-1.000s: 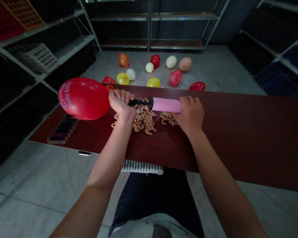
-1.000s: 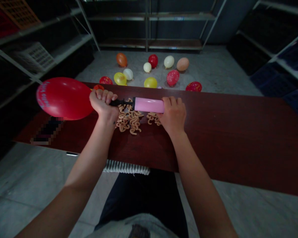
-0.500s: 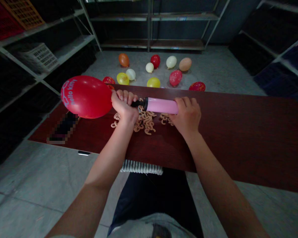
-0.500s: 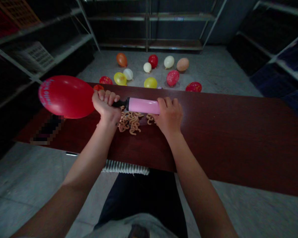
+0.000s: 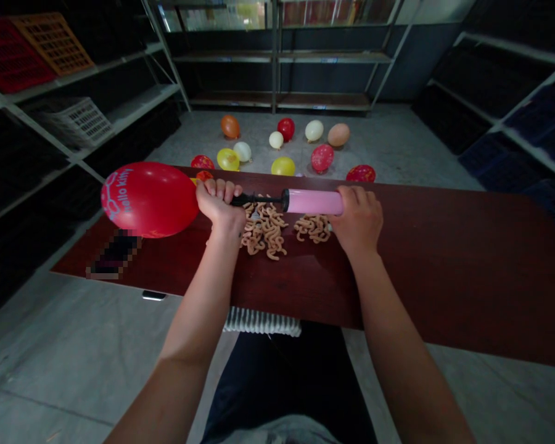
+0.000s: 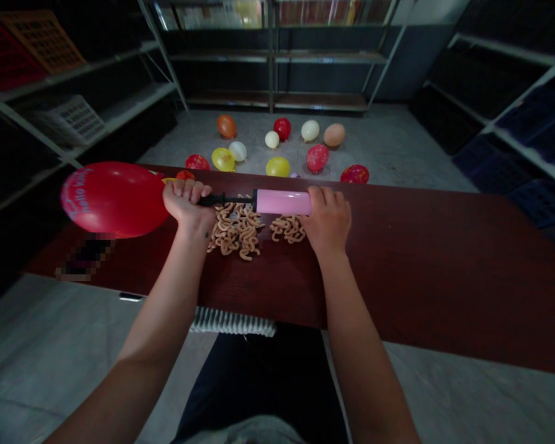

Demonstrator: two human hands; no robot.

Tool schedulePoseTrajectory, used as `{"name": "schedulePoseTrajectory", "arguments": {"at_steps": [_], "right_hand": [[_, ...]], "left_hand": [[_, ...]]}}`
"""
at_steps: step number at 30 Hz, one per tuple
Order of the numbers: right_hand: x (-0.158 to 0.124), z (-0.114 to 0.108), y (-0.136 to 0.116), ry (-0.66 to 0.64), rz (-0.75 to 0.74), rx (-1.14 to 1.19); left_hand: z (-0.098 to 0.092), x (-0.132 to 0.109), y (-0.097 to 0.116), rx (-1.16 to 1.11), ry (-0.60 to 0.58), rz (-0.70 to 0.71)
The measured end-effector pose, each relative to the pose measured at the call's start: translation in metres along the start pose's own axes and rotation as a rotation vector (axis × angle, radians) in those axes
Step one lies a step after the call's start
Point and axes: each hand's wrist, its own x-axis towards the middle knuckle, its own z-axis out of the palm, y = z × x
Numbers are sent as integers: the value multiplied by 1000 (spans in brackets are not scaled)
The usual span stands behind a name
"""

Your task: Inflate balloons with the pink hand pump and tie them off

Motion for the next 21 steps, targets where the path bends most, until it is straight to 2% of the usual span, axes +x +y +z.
{"name": "schedulePoseTrajectory", "arguments": {"at_steps": [5, 11, 15, 21], "right_hand": [[0, 5, 9, 60, 17, 78], [-2, 7, 4, 99, 42, 155], [-3, 5, -3, 80, 75, 155], [-7, 2, -24, -13, 58, 169]], "left_hand": [[-2, 3, 5, 10, -25, 17], [-2, -1, 1, 22, -16, 24], [0, -2, -1, 45, -10, 36], [2, -12, -8, 35, -65, 16]]}}
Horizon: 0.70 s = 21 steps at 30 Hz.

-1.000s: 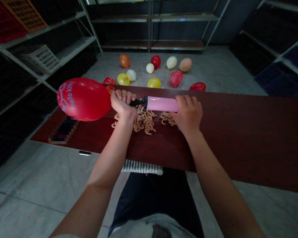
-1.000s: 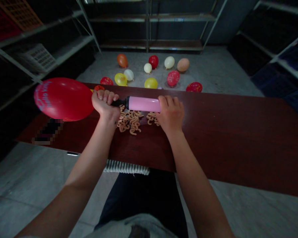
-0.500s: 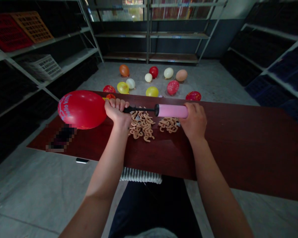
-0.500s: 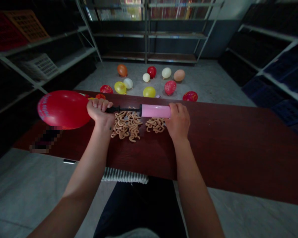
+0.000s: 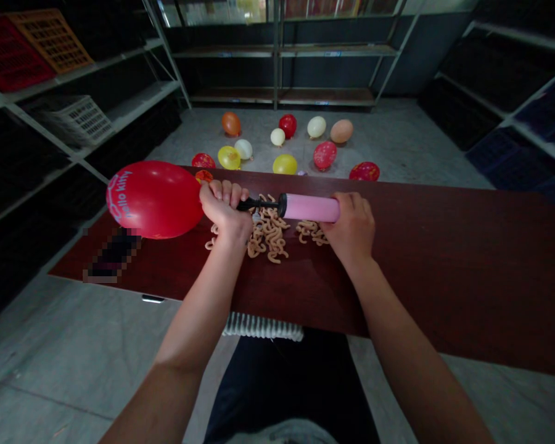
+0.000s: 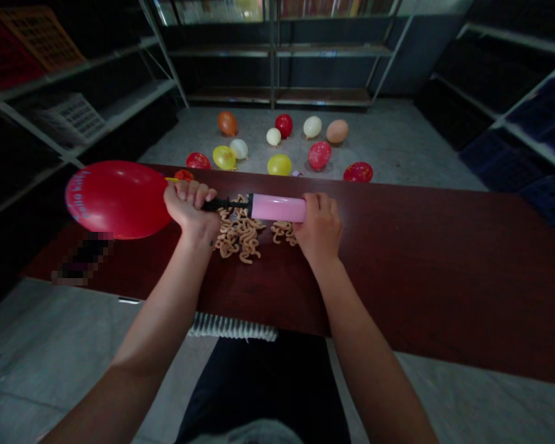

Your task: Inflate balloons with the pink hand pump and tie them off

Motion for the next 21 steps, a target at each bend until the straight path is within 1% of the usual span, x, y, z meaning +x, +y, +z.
{"name": "schedulePoseTrajectory", "arguments": {"at_steps": [3, 5, 8, 13, 18, 21], "right_hand": [[-3, 4, -10, -77, -33, 28], [-5, 7, -13, -107, -57, 40], [-4, 9, -11, -94, -78, 37], [-2, 15, -1, -26, -115, 15], [-2, 27, -1, -24, -153, -21], [-4, 30, -1, -44, -182, -56]], "left_hand": [[0, -4, -6, 40, -23, 6], [-2, -4, -9, 73, -30, 7], [-4, -2, -13, 95, -24, -10], [-7, 4, -15, 49, -29, -61], [-10, 12, -15, -29, -46, -8], [-11, 16, -17, -43, -20, 6]]}}
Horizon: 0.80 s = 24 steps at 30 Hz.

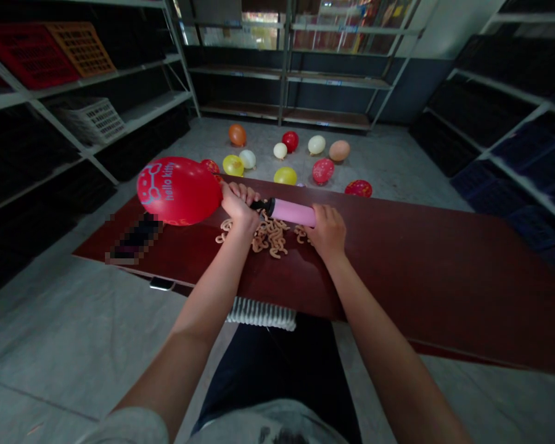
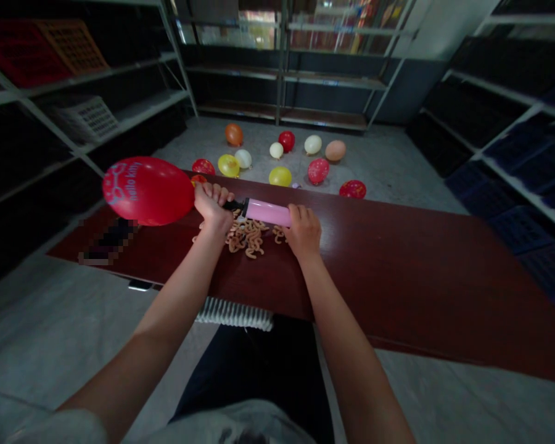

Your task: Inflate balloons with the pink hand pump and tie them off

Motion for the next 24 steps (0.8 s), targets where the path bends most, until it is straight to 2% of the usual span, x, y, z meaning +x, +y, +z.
{"name": "schedulePoseTrajectory", "arguments": {"at_steps": [4, 7, 13, 19, 22, 24], "right_hand": [[-3, -2, -1, 5, -22, -23], [-6, -6, -4, 13, -62, -55], [-18, -23, -11, 54, -116, -46], [-45, -33, -30, 80, -57, 98], [-55, -33, -36, 11, -8, 175], [-57, -33, -35, -31, 15, 193]], "left_hand": [[11, 4, 2, 22, 35, -31], [23, 6, 14, 50, -4, -45], [41, 2, 61, 76, -64, -79], [62, -15, 102, 170, -120, -51], [68, -25, 106, 211, -176, -51], [70, -34, 99, 235, -191, -38]]}}
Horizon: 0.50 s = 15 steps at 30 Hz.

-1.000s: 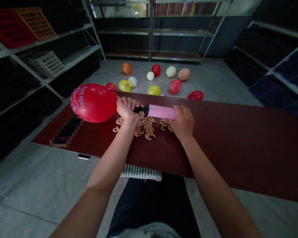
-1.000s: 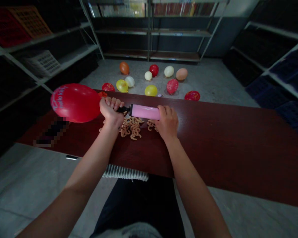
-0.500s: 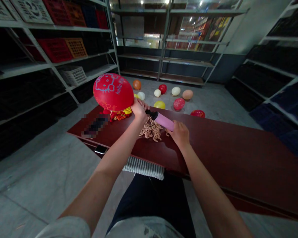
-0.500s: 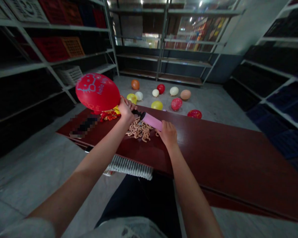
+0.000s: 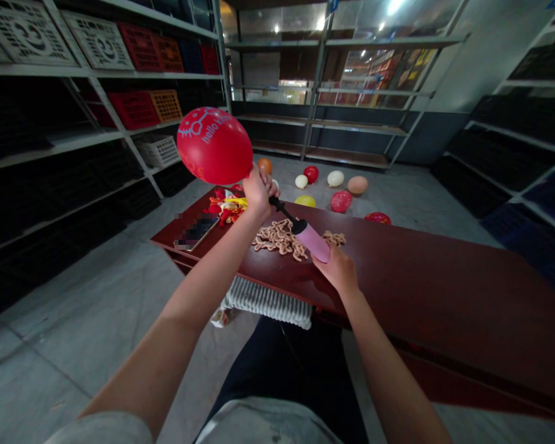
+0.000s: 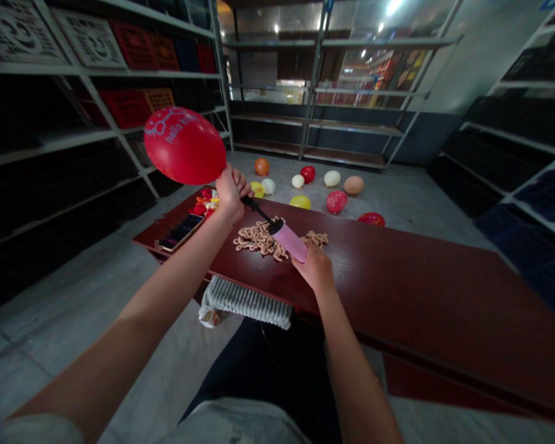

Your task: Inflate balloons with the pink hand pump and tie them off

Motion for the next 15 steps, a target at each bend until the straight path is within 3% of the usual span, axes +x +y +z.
{"name": "schedulePoseTrajectory", "arguments": {"at_steps": [9, 15], "right_hand": [[2, -3, 2, -28, 78, -56], [2, 2, 4, -6, 59, -28]], "left_hand": [[22, -24, -71, 114, -47, -28], [24, -19, -82, 102, -23, -81]]}}
